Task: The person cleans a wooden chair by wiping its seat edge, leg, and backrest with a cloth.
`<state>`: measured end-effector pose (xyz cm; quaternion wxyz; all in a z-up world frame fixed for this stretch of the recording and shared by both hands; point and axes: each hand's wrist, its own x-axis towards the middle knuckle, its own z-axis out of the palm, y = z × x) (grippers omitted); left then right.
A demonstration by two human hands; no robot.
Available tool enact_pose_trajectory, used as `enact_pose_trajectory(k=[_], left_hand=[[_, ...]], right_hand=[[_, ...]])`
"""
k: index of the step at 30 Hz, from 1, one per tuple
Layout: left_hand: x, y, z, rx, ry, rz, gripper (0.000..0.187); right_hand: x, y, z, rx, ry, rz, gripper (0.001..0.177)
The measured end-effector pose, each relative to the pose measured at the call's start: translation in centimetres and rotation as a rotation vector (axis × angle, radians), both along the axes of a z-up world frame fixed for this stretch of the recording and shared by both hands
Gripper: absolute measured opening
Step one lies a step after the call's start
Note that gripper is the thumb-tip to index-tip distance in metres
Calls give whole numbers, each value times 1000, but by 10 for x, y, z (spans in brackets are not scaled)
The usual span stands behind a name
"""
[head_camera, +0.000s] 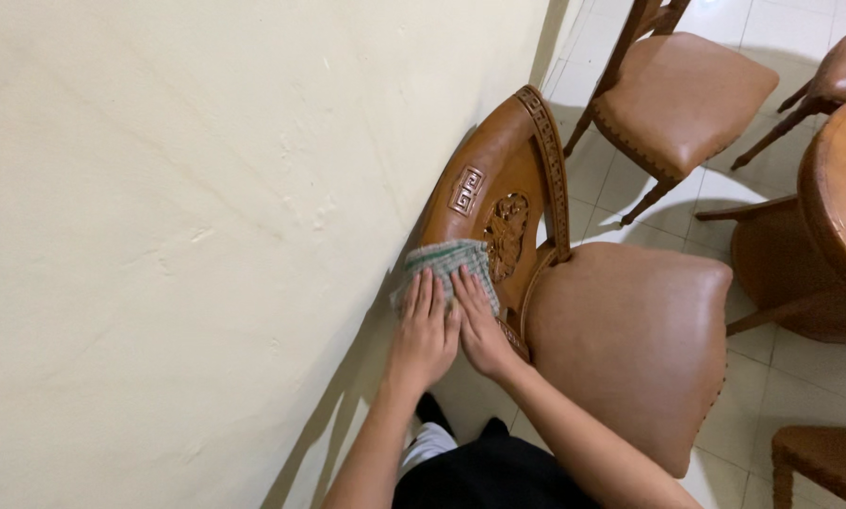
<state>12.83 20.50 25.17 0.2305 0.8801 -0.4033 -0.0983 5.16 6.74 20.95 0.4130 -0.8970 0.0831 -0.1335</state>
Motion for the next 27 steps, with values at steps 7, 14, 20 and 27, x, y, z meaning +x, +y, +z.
enact_pose_trajectory(k=[7,14,20,27], left_hand=[[61,-42,2,-8,14,-56,70],[99,-98,32,257,-7,-175,93],[130,-163,16,277,-17,-207,101],[153,-209,33,260,-62,-193,121]], right_hand=[[54,-35,2,144,108,-81,60],[93,-93,-27,-344,50,8,65],[122,-146,-55,-292,43,-97,66],[154,-200,-46,-598,-78,-156,64]])
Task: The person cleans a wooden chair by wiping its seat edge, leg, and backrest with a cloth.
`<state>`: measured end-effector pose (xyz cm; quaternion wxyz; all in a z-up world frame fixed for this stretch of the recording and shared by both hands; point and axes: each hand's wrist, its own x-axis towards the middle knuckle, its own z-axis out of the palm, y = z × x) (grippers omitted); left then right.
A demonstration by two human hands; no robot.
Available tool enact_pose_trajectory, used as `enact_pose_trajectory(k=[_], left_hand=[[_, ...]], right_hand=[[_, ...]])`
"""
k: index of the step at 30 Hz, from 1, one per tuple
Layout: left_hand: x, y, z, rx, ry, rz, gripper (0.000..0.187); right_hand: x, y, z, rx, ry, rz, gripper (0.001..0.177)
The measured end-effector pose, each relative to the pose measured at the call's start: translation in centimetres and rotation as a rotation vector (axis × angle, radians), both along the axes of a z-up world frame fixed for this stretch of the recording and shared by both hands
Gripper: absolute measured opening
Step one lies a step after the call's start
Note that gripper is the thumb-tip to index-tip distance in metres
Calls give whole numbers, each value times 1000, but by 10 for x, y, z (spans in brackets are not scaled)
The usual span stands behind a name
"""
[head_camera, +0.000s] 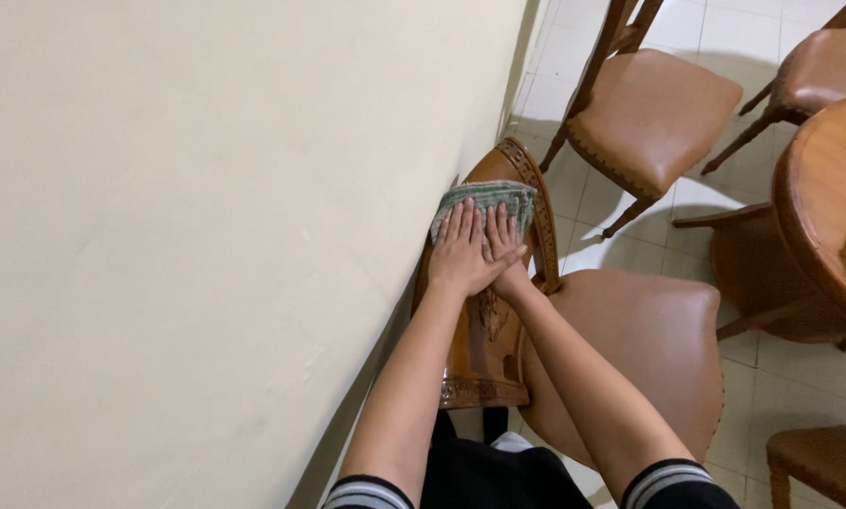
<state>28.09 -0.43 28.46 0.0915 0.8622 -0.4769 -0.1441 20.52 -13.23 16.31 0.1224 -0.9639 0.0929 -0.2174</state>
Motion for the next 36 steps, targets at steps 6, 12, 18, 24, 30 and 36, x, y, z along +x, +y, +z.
enact_pose_trajectory(k=[6,12,18,24,30,36], left_hand=[[18,-39,-2,-70,-91,-10,121],[35,-82,-16,-94,-176,-46,107],[49,-115,-9,-71,-127,-67,105],[50,-100,-13,-130,-71,-40,100],[38,-65,-18,-99,-152,-62,101],[17,-15,-13,1,-50,6,100]], right_hand=[[14,-35,14,52,10,-102,62],[26,-51,50,131,113,-348,66],[32,-81,78,58,148,-390,69],[35,-92,56,193,-12,-113,64],[27,-65,31,243,58,-82,65],[12,-18,25,373,50,16,66]])
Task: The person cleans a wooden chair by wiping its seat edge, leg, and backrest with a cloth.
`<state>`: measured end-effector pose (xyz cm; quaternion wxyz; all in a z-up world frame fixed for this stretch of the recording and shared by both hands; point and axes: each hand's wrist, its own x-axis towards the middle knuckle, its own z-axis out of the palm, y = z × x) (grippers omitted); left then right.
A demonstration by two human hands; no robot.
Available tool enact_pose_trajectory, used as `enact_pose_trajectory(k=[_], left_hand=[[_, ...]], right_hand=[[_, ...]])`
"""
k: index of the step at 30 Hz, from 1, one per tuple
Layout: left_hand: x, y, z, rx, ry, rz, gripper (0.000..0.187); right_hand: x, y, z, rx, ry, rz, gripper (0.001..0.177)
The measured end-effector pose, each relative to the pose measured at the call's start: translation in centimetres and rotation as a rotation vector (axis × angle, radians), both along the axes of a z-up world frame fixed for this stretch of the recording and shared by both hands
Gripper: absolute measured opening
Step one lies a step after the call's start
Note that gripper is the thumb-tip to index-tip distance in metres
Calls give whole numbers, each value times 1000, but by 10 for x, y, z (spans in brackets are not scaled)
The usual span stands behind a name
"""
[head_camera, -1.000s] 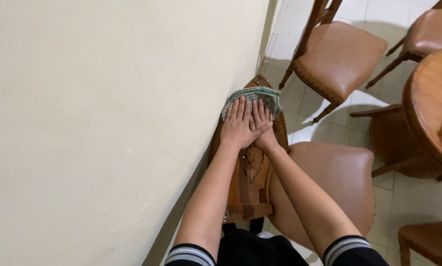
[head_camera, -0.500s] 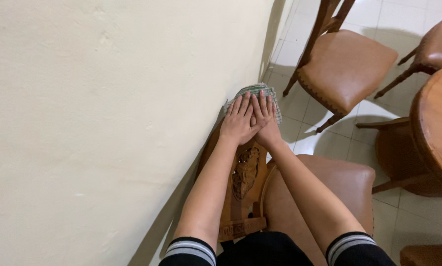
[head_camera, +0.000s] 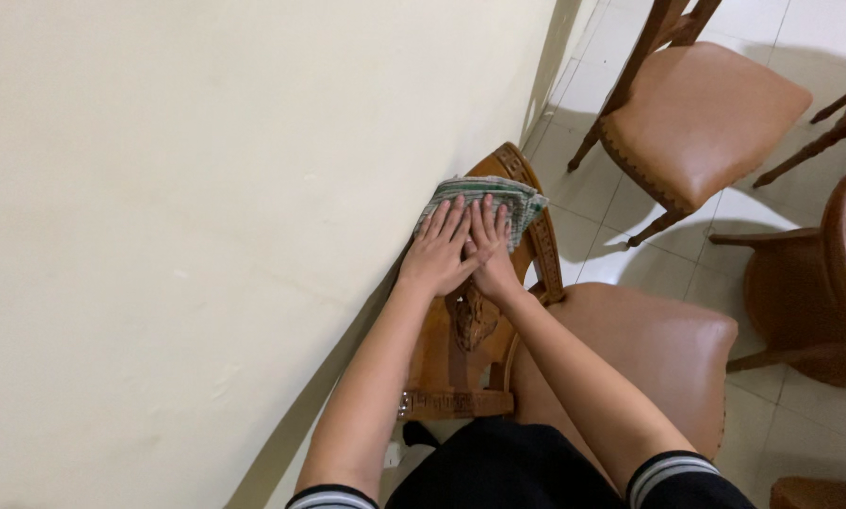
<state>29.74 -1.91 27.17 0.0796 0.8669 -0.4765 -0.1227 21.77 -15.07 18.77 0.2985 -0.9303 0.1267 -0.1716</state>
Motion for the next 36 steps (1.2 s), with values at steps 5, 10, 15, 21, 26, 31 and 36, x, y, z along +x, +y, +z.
enact_pose_trajectory(k=[5,10,15,21,26,31,36], left_hand=[[-24,37,-1,-6,35,41,100],[-68,86,11,-27,64,134,102],[-117,136,33,36,85,249,103],[-170,191,74,82,199,342,94],[-174,216,58,129,81,238,74],[-170,223,7,-234,-138,51,65],[-142,193,10,-175,21,76,71]], right_hand=[[-17,35,12,6,135,85,65],[-44,72,25,31,116,212,63],[-77,116,44,93,89,344,60],[-94,137,40,225,-26,502,53],[-103,156,48,373,-132,374,43],[-103,186,70,304,15,190,59],[-69,168,59,190,228,134,67]])
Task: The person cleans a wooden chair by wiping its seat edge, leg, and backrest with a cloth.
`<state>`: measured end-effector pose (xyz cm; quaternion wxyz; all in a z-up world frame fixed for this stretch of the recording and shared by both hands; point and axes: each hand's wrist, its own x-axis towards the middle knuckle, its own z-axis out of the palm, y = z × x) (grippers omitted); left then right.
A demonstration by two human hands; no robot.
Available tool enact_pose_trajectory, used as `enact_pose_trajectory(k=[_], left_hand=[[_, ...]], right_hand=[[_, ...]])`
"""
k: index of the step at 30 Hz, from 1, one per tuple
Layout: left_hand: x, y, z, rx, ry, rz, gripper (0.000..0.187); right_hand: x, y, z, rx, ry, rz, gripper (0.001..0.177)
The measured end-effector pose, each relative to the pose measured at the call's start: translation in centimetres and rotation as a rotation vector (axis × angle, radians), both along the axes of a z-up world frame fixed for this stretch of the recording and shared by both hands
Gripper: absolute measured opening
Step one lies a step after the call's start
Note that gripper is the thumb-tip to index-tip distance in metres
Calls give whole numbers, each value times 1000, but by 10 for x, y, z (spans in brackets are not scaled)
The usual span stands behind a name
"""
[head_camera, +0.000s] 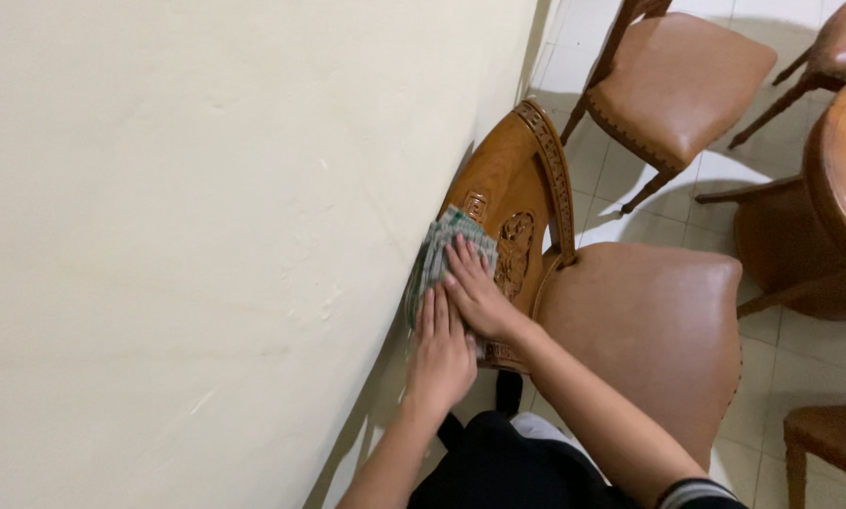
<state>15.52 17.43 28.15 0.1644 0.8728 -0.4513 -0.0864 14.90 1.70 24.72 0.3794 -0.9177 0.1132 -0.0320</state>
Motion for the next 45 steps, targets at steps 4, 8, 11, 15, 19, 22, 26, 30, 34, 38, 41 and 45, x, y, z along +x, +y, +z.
enact_pose_trajectory(k=[4,8,11,15,19,22,26,30,34,38,41,45], left_hand=[[38,-45,6,262,57,-38,73],[64,-95,5,344,-98,-44,74],[88,-135,1,348,-149,-74,77],[119,-181,5,196,-176,-107,80],[137,-218,31,201,-105,-132,86],[141,-243,43,278,-89,-142,85],[114,-266,26,337,-249,72,71],[109,-270,2,99,-161,211,64],[130,-274,-13,33,-203,179,62],[156,-280,-21,-96,-157,-8,65],[171,-295,-26,-25,-406,-214,59],[182,-311,-22,238,-665,-508,63]], right_hand=[[27,-38,-13,-93,-1,-88,69],[54,-83,-15,-181,-48,-187,66],[72,-120,-11,-309,-17,-252,66],[89,-165,-1,-380,-24,-305,65],[97,-194,21,-413,-52,-388,66],[99,-199,52,-427,87,-426,66],[96,-207,74,-559,244,-431,66],[90,-239,54,-450,-345,-122,60],[85,-253,17,-367,-169,-109,51],[72,-240,-36,-294,-299,-358,54],[58,-223,-72,-179,-400,-497,60],[49,-220,-84,-48,-367,-589,62]])
